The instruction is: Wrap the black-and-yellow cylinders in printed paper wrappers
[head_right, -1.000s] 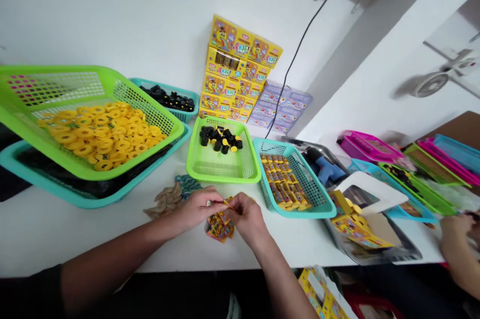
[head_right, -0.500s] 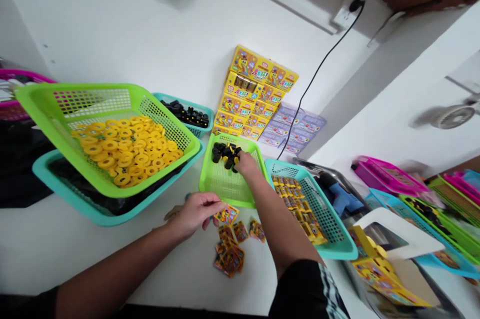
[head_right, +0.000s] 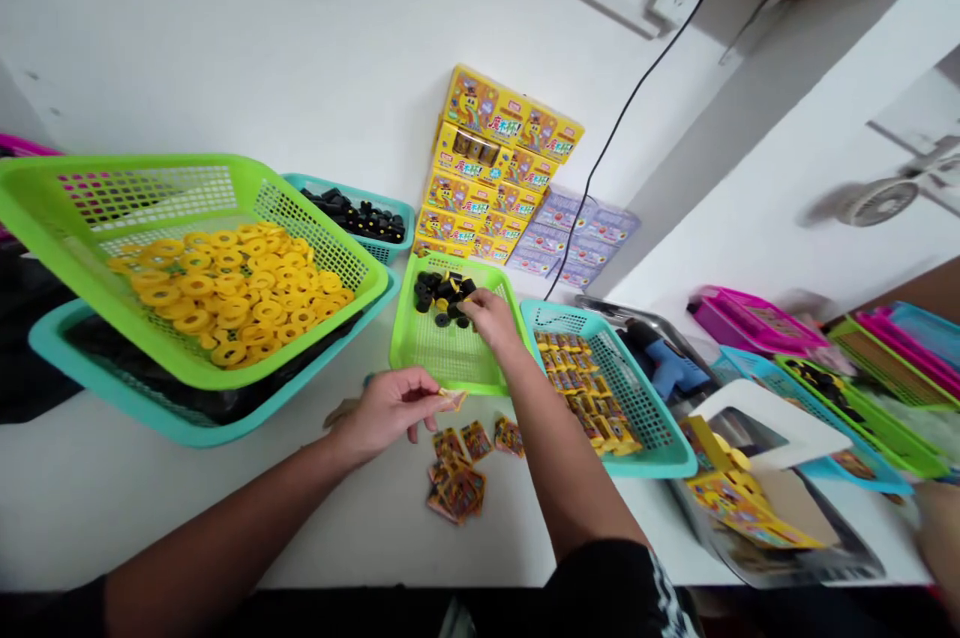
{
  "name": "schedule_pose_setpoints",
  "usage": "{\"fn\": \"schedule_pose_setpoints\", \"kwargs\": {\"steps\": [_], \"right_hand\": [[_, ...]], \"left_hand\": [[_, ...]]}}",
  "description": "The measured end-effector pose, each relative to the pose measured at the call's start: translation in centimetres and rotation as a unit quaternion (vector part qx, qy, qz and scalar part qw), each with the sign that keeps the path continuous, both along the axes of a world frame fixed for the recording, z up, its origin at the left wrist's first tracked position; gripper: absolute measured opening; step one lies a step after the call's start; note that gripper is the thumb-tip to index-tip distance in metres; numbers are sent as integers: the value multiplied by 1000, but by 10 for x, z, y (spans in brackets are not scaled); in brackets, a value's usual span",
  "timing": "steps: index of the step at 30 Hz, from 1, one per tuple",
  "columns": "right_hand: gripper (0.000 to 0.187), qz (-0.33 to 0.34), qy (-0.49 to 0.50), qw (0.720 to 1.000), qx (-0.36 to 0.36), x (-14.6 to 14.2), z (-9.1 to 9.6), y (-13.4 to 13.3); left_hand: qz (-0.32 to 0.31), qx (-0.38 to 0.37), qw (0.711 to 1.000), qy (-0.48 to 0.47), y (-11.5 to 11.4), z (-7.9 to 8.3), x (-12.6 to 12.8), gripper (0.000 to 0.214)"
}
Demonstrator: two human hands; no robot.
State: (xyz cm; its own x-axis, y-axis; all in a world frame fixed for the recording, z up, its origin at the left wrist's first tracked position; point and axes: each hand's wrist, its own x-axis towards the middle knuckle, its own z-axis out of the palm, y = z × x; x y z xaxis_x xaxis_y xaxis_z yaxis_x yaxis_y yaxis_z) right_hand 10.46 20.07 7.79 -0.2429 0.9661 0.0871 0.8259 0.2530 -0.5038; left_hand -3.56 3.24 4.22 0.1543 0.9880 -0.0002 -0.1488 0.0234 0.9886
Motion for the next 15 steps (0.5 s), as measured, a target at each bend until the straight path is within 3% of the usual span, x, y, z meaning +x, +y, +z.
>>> {"fn": "schedule_pose_setpoints", "kwargs": {"steps": [2, 4, 7, 9, 11, 15], "right_hand": [[24, 8, 68, 998, -12, 18, 4, -35], [20, 18, 198, 979, -42, 36, 3, -74], [18, 17, 403, 908, -111, 54, -7, -128], [19, 0, 459, 877, -140, 61, -15, -153], [21, -12, 461, 879, -125, 66, -22, -170], [22, 14, 386, 921, -46, 74, -30, -194]], "left_hand": [[-19, 4, 1000, 15, -4, 3, 1, 31], [-39, -6, 999, 23, -8, 4, 4, 31], [-53, -23, 998, 23, -11, -2, 12, 30], [-58, -26, 998, 28, -12, -9, 18, 30], [-70, -26, 996, 42, -12, -15, 21, 31], [-116, -14, 988, 104, -19, -18, 19, 34]]}}
